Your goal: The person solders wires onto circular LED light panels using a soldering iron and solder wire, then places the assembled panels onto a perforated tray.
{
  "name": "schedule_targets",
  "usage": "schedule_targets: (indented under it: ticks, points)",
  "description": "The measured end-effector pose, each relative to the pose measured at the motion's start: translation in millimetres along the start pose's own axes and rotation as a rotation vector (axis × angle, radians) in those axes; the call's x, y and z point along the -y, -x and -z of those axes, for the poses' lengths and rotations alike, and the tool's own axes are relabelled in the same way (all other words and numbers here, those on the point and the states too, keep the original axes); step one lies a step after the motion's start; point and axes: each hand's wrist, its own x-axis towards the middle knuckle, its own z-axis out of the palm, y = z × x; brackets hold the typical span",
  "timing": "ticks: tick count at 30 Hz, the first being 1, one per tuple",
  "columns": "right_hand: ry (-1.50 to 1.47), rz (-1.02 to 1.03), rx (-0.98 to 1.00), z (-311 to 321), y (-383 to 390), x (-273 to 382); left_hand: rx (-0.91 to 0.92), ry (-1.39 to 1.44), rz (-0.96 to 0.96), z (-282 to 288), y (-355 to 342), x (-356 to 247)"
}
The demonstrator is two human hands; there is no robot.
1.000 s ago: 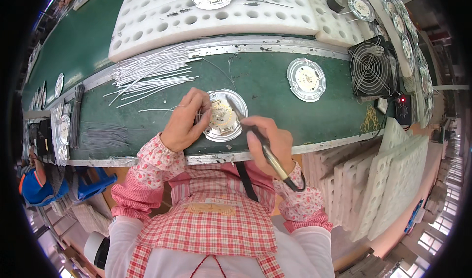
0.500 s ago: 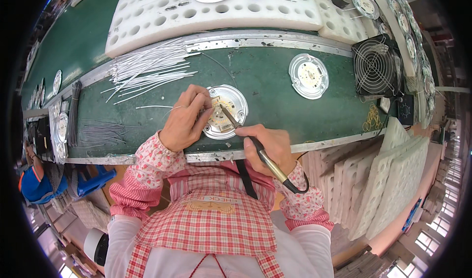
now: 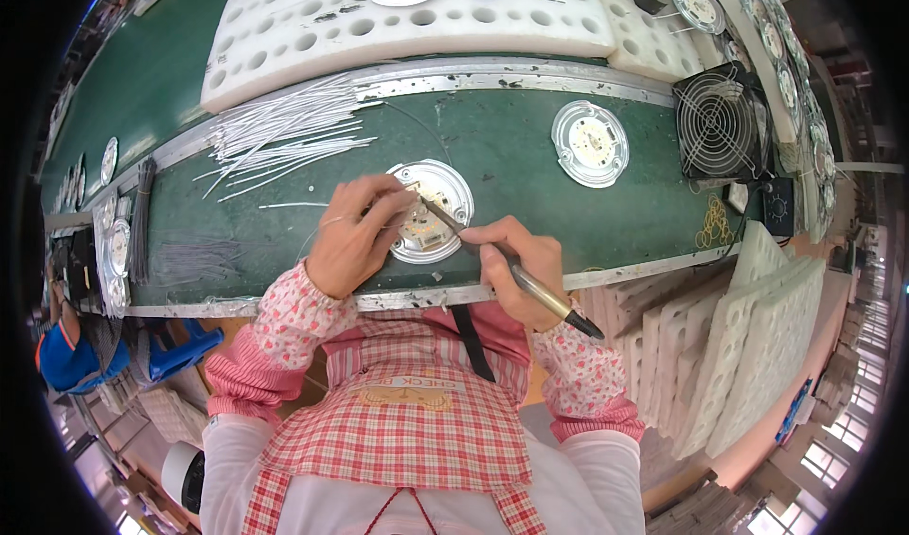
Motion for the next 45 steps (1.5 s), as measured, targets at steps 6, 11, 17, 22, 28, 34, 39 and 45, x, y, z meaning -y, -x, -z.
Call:
schedule_targets:
  ticks: [6, 11, 17, 22, 28, 34, 39, 45]
  points:
    - [0.022, 0.047, -0.035, -6, 8, 1, 0.11, -0.211, -0.173, 11, 8, 6]
    - [0.097, -0.083, -0.216, -12, 4, 9, 0.146, -0.326, -0.249, 11, 8, 6]
    - [0.693, 0.371, -0.127, -39, -22, 2, 0.233, -0.439, -0.285, 17, 4, 2]
    - [0.54, 0.347, -0.065, -36, -26, 4, 0.068, -0.129, -0.096, 24, -21, 10]
    - [0.539, 0.406, -0.128, -17, -29, 7, 0.316, 0.833, 0.526, 9, -54, 27]
    - [0.761, 0.352, -0.495, 51, -63, -7, 0.069, 0.52, 0.55, 58, -153, 72]
    - [0.874, 0.232, -0.543, 84, -64, -29, 0.175, 1.067, 0.522, 93, -182, 85]
    - [0.845, 0.161, -0.5, 81, -59, -40, 0.241, 1.231, 0.583, 99, -154, 69]
